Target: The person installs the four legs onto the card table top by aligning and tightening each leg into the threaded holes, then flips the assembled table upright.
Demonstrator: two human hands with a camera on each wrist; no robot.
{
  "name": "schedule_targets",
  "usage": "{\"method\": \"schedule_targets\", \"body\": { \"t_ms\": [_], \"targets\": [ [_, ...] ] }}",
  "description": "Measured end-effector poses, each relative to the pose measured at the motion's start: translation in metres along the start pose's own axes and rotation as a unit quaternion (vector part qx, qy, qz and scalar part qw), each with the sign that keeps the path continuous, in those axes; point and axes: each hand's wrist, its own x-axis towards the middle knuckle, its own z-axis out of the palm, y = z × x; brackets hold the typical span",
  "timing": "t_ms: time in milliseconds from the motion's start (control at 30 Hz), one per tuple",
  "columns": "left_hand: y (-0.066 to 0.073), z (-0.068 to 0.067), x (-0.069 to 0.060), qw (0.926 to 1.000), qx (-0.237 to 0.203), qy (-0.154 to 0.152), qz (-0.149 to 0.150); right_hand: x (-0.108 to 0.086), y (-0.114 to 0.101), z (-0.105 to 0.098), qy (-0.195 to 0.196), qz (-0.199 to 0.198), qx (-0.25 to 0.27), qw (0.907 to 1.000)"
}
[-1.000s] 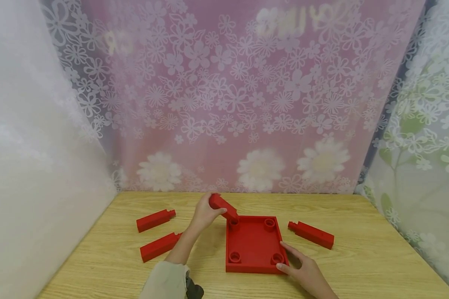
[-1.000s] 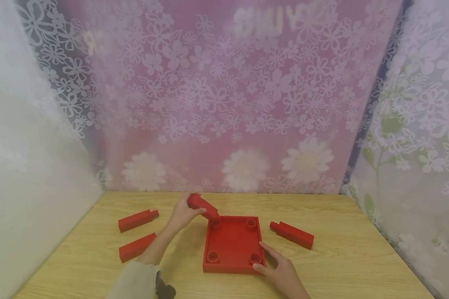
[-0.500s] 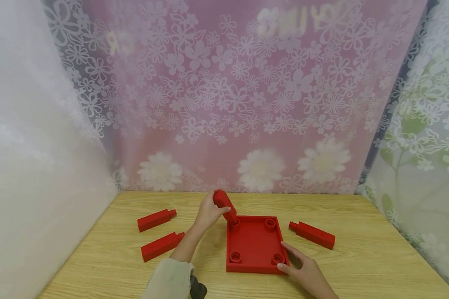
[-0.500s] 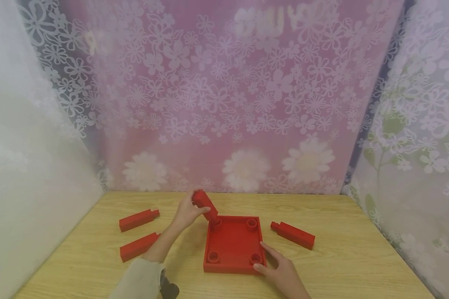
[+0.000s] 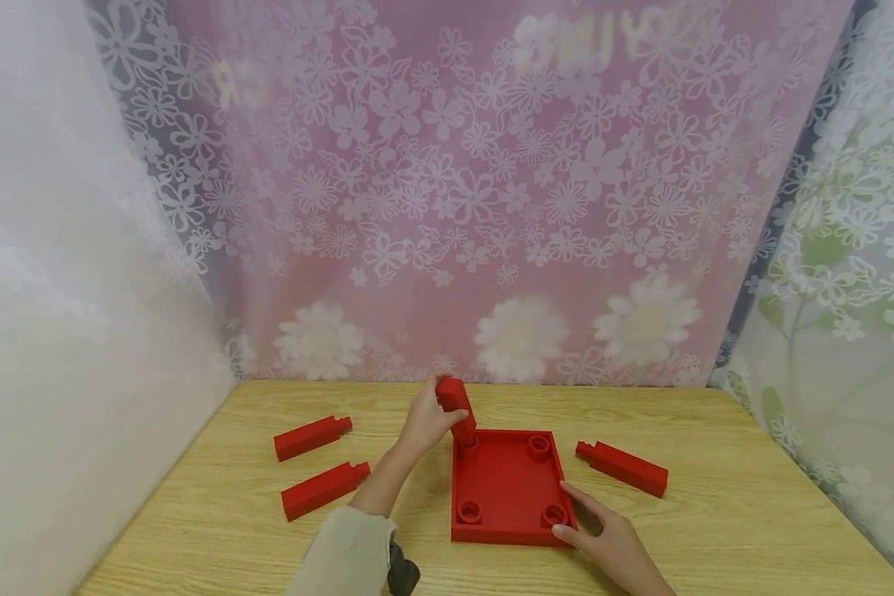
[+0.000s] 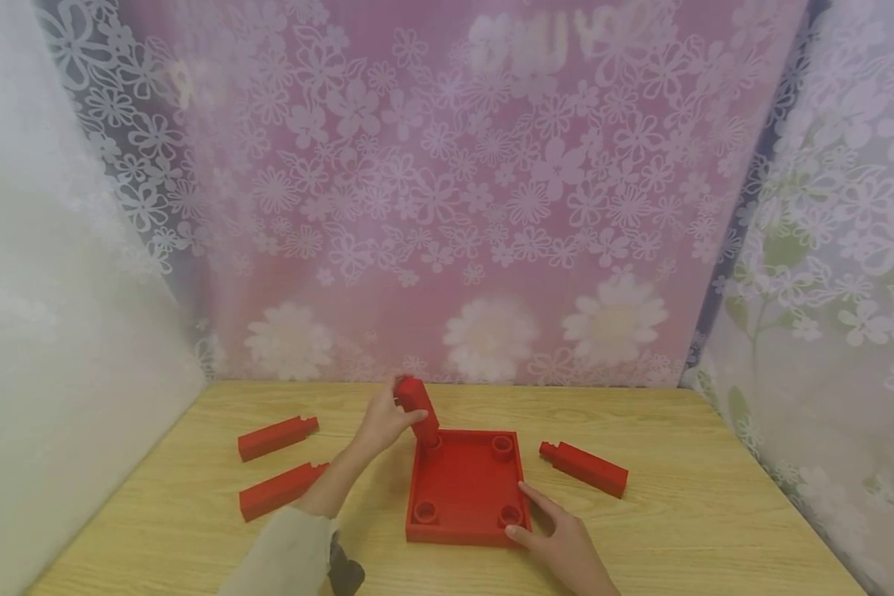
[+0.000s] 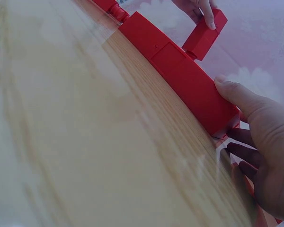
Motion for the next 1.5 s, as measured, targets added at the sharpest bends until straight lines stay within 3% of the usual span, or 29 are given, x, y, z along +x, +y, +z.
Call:
{"method": "schedule_targets", "body": {
  "t_ms": [333, 967, 1100, 1400, 1500],
  "targets": [
    [0.004, 0.004, 0.002, 0.9993, 0.0, -0.014, 0.034, 0.001, 0.001, 0.0, 0.0, -0.002, 0.0, 1.0],
    [0.003, 0.014, 0.0, 0.9977, 0.032, -0.03, 0.051, 0.002, 0.0, -0.001, 0.001, -0.005, -0.004, 1.0],
    [0.002, 0.016, 0.001, 0.9984, 0.018, -0.028, 0.046, 0.002, -0.001, -0.002, 0.003, -0.008, 0.0, 1.0],
    [0.002, 0.019, 0.0, 0.9974, -0.064, 0.014, 0.028, 0.002, 0.001, -0.001, -0.003, 0.005, -0.001, 1.0],
    [0.0, 0.019, -0.001, 0.9967, -0.073, 0.017, 0.031, 0.002, 0.002, -0.001, -0.006, 0.011, 0.0, 0.9999]
  ]
}}
